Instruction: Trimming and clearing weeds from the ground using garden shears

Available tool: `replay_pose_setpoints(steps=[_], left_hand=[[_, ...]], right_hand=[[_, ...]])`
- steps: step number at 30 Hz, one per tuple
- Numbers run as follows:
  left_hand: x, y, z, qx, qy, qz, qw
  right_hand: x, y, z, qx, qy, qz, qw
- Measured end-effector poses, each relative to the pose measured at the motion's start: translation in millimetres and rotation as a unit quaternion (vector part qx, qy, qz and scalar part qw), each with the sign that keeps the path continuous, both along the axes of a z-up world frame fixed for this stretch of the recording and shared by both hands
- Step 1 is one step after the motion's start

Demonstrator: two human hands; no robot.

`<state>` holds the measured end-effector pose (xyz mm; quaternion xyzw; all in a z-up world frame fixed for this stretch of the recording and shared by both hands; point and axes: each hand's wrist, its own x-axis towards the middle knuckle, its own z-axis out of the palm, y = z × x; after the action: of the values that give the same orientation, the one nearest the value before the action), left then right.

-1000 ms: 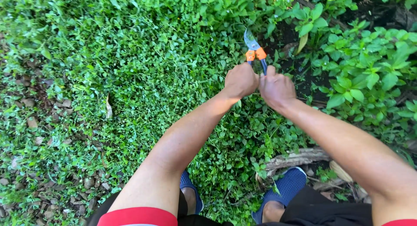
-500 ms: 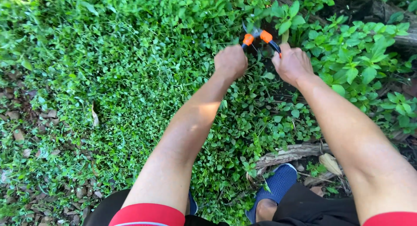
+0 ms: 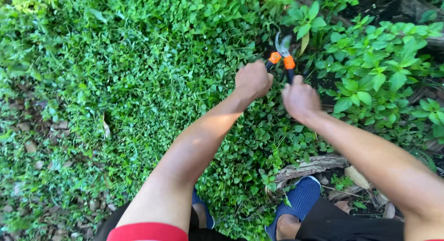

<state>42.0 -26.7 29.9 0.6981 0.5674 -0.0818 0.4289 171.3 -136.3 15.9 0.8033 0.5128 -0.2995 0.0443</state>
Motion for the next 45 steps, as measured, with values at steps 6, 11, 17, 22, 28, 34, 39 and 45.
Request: replay_pose_setpoints(steps=[6, 11, 17, 22, 28, 34, 39, 45], left_hand=[[9, -13, -51, 0.061, -0.008, -0.129, 0.990], [37, 5, -39, 0.100, -0.020, -0.095, 0.990], [55, 16, -44, 0.080, -0.052, -0.011, 0.995], [75, -4, -16, -0.054, -0.030, 0.088, 0.994], [36, -26, 22, -0.108, -0.027, 0.067, 0.991], [-18, -20, 41, -0.104, -0.013, 0.045, 0.993], [-104, -1, 42, -0.060, 0.088, -0.063, 0.992], [-180, -16, 18, -0.059, 0.080, -0.047, 0.994]], right_hand=[[74, -22, -5, 0.022, -0.004, 0.099, 0.995], [106, 6, -16, 0.049, -0.055, 0.097, 0.993], [126, 31, -30, 0.083, -0.072, 0.117, 0.987], [72, 25, -16, 0.109, -0.107, 0.126, 0.980], [20, -6, -23, 0.154, -0.054, 0.065, 0.984], [-9, -2, -9, 0.143, -0.008, 0.084, 0.986], [-15, 13, -2, 0.165, 0.001, 0.221, 0.961], [-67, 30, 17, 0.142, 0.019, 0.289, 0.947]])
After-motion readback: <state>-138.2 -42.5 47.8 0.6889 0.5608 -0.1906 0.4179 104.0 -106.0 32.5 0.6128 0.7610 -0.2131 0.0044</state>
